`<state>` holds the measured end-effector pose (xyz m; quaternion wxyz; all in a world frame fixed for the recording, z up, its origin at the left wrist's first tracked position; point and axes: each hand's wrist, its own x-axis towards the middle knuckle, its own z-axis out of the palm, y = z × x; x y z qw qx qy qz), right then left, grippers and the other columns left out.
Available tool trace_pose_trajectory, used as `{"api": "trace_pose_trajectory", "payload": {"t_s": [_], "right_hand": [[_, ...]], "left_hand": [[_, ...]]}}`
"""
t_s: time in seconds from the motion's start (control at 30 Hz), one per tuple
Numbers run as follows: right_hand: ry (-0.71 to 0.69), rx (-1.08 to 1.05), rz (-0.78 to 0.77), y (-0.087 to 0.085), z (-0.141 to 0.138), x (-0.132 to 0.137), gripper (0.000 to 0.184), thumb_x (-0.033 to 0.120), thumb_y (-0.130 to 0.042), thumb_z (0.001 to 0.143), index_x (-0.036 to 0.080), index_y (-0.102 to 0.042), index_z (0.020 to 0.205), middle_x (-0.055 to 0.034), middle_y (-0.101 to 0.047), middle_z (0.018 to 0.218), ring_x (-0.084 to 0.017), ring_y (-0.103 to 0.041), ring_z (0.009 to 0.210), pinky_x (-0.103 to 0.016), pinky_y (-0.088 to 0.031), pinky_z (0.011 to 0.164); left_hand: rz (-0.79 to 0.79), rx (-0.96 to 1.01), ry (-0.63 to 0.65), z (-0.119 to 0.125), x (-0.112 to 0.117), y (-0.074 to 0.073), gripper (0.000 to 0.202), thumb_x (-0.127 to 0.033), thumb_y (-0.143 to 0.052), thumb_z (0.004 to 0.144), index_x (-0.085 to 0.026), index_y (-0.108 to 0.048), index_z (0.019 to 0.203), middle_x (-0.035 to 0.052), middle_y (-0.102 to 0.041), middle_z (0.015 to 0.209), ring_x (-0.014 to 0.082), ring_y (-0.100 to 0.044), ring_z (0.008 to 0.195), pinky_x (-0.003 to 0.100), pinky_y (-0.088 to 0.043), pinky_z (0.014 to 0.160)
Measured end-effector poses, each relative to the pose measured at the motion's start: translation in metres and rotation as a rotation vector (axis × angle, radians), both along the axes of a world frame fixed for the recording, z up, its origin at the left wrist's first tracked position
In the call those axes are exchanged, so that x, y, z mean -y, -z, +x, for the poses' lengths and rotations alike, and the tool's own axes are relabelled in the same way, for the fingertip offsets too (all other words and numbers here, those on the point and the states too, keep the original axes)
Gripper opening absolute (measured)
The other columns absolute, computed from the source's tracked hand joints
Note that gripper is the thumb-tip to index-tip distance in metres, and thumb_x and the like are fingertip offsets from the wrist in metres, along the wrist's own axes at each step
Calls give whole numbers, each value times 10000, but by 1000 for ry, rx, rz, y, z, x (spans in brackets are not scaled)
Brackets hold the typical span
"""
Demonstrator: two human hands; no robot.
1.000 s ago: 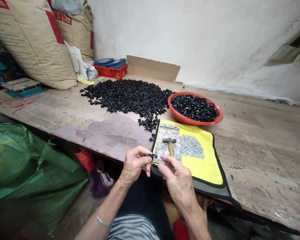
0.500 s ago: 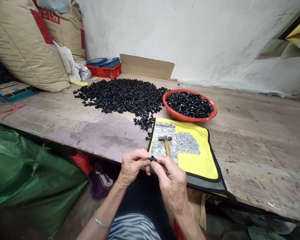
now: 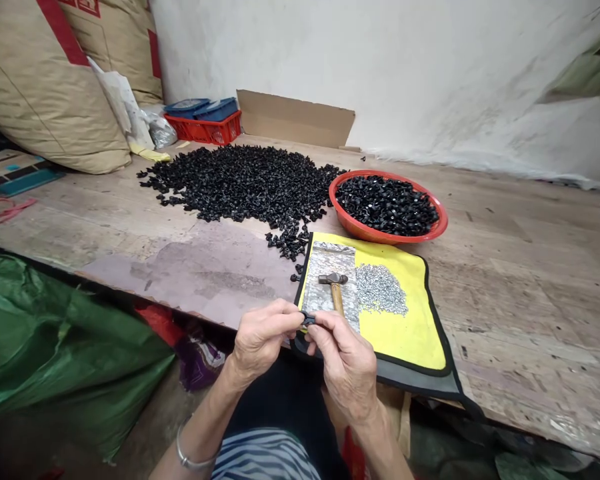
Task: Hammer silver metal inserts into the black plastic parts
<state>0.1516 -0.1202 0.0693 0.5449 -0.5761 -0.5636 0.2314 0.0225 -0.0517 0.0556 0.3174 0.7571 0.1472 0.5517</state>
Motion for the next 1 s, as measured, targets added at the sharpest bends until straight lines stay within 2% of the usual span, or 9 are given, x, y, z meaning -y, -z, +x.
{"api": "trace_pose_trajectory", "payload": {"t_s": [0.27,0.43,0.53,0.63,0.67,0.73,0.8,0.9,1.0], "right_hand": [[44,-138,-22,8,7,-7,173,169,-638,761,228,-669,921,40,-641,726,-75,-582,497,-217,-513,544],[-33,-182,-83,5,11,-5,145,202,-627,771,218,-673,907,30,-623,678,-88,-583,506,-232,-504,548],[-75,-262,-270,4,14,-6,125,291,-600,787,175,-643,798,28,-577,553,-86,-526,422,-220,-444,433],[-71,-310,-482,-2,34,-22,223,357,-601,767,158,-591,667,27,-541,453,-78,-445,330,-207,-349,332],[-44,-309,-497,-7,45,-33,238,359,-621,744,156,-577,628,21,-541,438,-80,-434,318,-209,-336,320],[59,-297,-411,-22,75,-62,227,331,-686,666,156,-568,581,11,-545,432,-90,-447,329,-219,-345,319],[193,-300,-271,-42,107,-97,228,333,-686,653,170,-547,574,14,-536,440,-81,-436,342,-218,-335,323],[264,-310,-213,-65,140,-137,196,390,-605,724,199,-561,720,-8,-614,592,-111,-535,482,-251,-443,440],[319,-242,-213,-63,146,-137,232,387,-601,731,184,-583,840,-45,-647,695,-141,-574,569,-293,-463,522]], "left_hand": [[117,-133,-89,-3,-2,-2,212,-14,-444,819,-137,-614,842,62,-615,750,106,-563,670,188,-456,580],[64,-138,-30,-1,-1,1,221,-12,-443,815,-148,-616,833,58,-610,748,107,-555,661,198,-460,589],[-191,-100,44,5,2,10,190,-48,-469,806,-157,-623,817,25,-588,680,93,-542,578,187,-456,530],[-710,-30,-5,11,3,19,154,-130,-554,752,-163,-609,892,-20,-557,614,75,-498,447,182,-434,422],[-882,1,-52,12,3,21,194,-157,-580,725,-161,-597,918,-30,-552,600,75,-486,420,185,-429,394],[-1121,44,-156,14,1,23,255,-198,-616,670,-152,-583,918,-43,-541,571,77,-474,395,187,-420,361],[-1215,49,-229,12,-1,23,254,-216,-636,625,-144,-581,862,-54,-525,532,76,-460,374,184,-408,343],[-1233,35,-269,8,-4,21,231,-217,-640,587,-140,-581,797,-67,-499,497,70,-441,350,174,-383,321],[-1233,24,-299,1,-6,25,182,-219,-632,583,-142,-583,740,-63,-492,513,68,-448,359,170,-374,318]]}}
